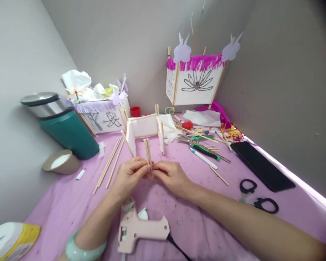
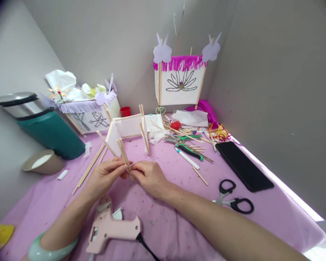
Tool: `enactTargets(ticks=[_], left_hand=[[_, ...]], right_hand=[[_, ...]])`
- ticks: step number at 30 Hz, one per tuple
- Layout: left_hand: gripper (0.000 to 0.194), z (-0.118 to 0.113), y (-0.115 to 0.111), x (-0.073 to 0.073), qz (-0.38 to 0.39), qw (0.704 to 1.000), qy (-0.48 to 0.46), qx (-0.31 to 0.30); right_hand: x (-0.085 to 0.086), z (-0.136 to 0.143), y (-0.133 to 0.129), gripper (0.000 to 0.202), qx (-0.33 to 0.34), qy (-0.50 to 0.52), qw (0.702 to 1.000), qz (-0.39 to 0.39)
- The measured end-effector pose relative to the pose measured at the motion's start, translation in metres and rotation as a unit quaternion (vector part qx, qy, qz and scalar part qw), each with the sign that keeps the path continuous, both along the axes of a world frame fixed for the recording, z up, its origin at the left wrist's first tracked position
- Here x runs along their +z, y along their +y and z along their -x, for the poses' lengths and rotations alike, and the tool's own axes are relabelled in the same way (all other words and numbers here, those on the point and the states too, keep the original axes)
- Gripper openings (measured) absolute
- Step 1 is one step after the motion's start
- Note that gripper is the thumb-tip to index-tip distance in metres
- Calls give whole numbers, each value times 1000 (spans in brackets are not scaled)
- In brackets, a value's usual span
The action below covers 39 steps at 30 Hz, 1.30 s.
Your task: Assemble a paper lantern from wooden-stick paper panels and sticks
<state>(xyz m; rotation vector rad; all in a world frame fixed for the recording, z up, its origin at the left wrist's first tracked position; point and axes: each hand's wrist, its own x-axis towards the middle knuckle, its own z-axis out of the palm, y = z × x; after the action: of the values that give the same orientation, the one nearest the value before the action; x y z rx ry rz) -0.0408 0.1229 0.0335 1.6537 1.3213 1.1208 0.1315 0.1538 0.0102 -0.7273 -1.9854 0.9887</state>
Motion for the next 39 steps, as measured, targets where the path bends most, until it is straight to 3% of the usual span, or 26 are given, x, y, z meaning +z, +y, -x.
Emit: enactTargets(ticks=[18,26,31,33,35,37,39], left_hand=[[20,-1,0,4,4,1000,6,26],[23,-12,-3,19,32,995,-80,57],[26,-11,2,23,53,995,-58,55],[26,-10,4,24,51,996,-36,60],[26,-11,5,24,48,996,-25,71],[25,-12,6,24,44,997,-20,67],[24,-14,6,22,39,998,-20,55]], right_hand=[[-2,5,3,17,13,-32,999,-19],[-1,6,0,17,12,-43,999,-18],[5,-1,1,12,11,-87,994,-63],[14,-17,4,17,-31,-115,988,-97],[22,-42,11,18,-131,-162,969,-131],[29,-71,19,12,-263,-255,917,-156],[29,-96,27,16,-341,-363,858,-129]])
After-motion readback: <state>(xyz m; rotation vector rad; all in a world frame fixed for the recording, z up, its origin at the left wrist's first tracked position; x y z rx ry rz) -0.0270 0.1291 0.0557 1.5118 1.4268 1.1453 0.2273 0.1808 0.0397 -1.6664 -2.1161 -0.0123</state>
